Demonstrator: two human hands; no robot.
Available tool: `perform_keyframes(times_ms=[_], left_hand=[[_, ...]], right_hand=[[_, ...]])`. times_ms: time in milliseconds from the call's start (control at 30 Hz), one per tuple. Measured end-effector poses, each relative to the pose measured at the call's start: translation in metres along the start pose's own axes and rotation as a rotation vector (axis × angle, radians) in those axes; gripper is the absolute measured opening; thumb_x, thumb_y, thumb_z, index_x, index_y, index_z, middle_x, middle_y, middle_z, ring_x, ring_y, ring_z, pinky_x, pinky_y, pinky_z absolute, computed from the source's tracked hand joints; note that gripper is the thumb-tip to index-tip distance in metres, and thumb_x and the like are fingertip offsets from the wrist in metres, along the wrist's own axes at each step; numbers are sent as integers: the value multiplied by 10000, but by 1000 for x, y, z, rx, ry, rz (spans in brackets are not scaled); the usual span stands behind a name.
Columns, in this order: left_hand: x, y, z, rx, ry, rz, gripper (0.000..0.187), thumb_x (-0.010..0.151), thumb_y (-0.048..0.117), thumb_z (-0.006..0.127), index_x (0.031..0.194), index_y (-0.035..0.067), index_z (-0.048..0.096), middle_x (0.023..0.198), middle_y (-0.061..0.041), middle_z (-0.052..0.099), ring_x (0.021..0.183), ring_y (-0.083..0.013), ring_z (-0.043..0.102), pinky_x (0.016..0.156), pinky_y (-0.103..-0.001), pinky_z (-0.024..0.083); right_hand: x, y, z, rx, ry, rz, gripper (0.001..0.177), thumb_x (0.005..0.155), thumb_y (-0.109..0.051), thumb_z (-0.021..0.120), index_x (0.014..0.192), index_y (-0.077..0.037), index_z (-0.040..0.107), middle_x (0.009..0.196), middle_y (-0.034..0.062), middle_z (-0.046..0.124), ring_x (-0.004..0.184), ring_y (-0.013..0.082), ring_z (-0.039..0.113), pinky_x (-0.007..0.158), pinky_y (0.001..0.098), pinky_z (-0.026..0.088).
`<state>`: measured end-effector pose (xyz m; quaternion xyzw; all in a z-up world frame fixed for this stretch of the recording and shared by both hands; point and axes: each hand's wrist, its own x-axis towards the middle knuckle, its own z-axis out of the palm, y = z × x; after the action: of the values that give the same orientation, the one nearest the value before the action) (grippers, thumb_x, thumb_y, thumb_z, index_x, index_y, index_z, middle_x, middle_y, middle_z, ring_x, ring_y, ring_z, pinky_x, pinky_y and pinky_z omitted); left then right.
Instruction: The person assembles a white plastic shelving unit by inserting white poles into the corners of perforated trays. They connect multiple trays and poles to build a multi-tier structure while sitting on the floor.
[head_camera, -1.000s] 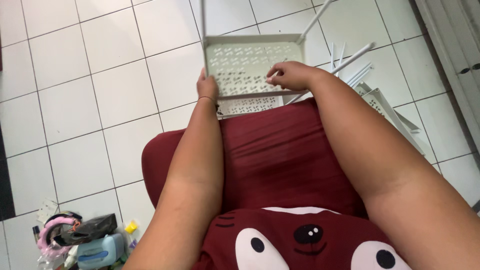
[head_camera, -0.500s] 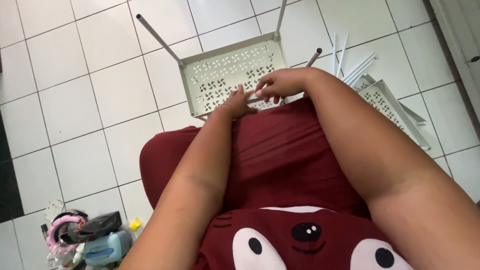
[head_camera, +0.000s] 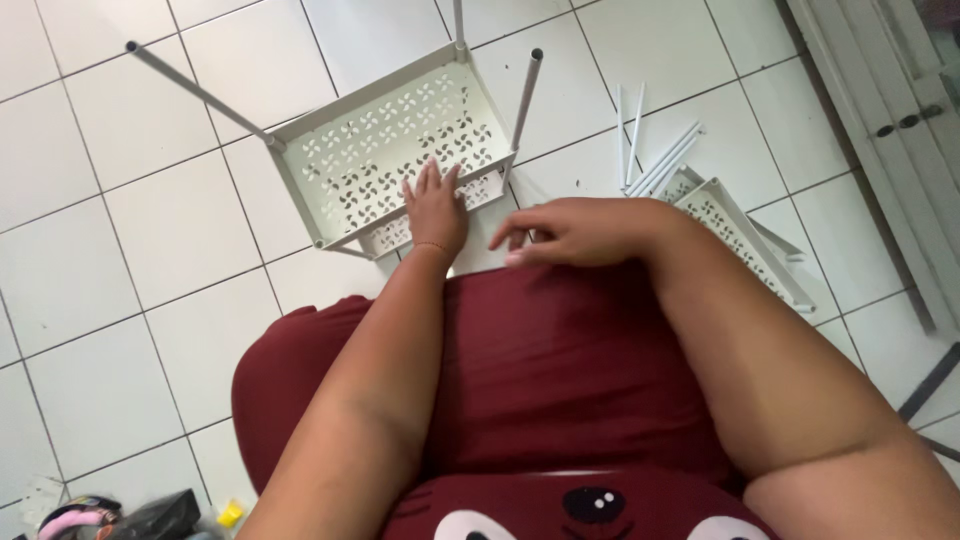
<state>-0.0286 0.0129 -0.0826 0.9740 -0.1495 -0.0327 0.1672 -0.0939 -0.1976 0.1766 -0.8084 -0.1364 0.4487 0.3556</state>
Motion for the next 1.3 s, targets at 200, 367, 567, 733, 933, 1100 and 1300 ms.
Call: perform_keyframes(times_ms=[200, 367, 567, 733, 933, 1100, 1300], left_hand=[[1, 28, -20, 6, -184, 49, 771, 895, 251, 694, 1582, 298, 349, 1677, -170, 191, 1542, -359, 189, 1243, -568, 64], [-10, 31, -44, -118, -212, 92, 849, 854, 245, 757, 1585, 323, 333, 1685, -117, 155, 1545, -371, 126, 1241, -568, 48], [-9, 28, -59, -180, -281, 98, 810, 884, 291, 752, 1577, 332, 334, 1700, -77, 159, 1566, -358, 69, 1240, -553, -2], [-11, 18, -60, -200, -299, 96, 822, 900, 317, 721, 1603, 302, 295, 1710, -52, 159, 1577, -334, 41, 1243, -539, -30], [-6, 20, -60, -221, -354, 34, 786, 929, 345, 690, 1602, 309, 285, 1708, -27, 146, 1578, -307, 16, 1232, -515, -67], [-9, 24, -63, -250, -375, -2, 746, 965, 331, 646, 1615, 310, 281, 1726, -24, 140, 1589, -296, 4, 1234, -509, -83], [-6, 30, -66, -269, -381, -2, 761, 963, 363, 644, 1616, 284, 262, 1722, -37, 127, 1586, -299, -13, 1222, -513, -105]], right_hand=[[-59, 87, -46, 562, 430, -531, 323, 1070, -320, 573, 1201, -33, 643, 1078, 109, 698, 1060, 217, 685, 951, 379, 571], [3, 244, -34, 1274, 1057, -438, 261, 1131, -299, 576, 1241, -63, 598, 1121, 73, 639, 1021, 224, 643, 971, 378, 547], [112, 418, 78, 1362, 1120, 277, 227, 1020, -244, 622, 1203, -115, 585, 1079, 49, 621, 918, 194, 608, 741, 364, 528], [141, 456, 154, 483, 924, 555, 317, 950, -256, 700, 1219, -96, 656, 1250, 106, 634, 1131, 260, 634, 928, 385, 524], [134, 431, 166, -61, 622, 524, 331, 911, -259, 706, 1203, -110, 661, 1316, 141, 601, 1225, 336, 577, 1062, 444, 435], [118, 419, 166, -374, 474, 517, 313, 918, -239, 661, 1197, -96, 657, 1253, 112, 641, 1222, 288, 587, 1120, 465, 398], [113, 417, 157, -267, 425, 606, 319, 976, -123, 546, 1284, -92, 620, 1340, 117, 601, 1201, 338, 599, 1049, 476, 468]])
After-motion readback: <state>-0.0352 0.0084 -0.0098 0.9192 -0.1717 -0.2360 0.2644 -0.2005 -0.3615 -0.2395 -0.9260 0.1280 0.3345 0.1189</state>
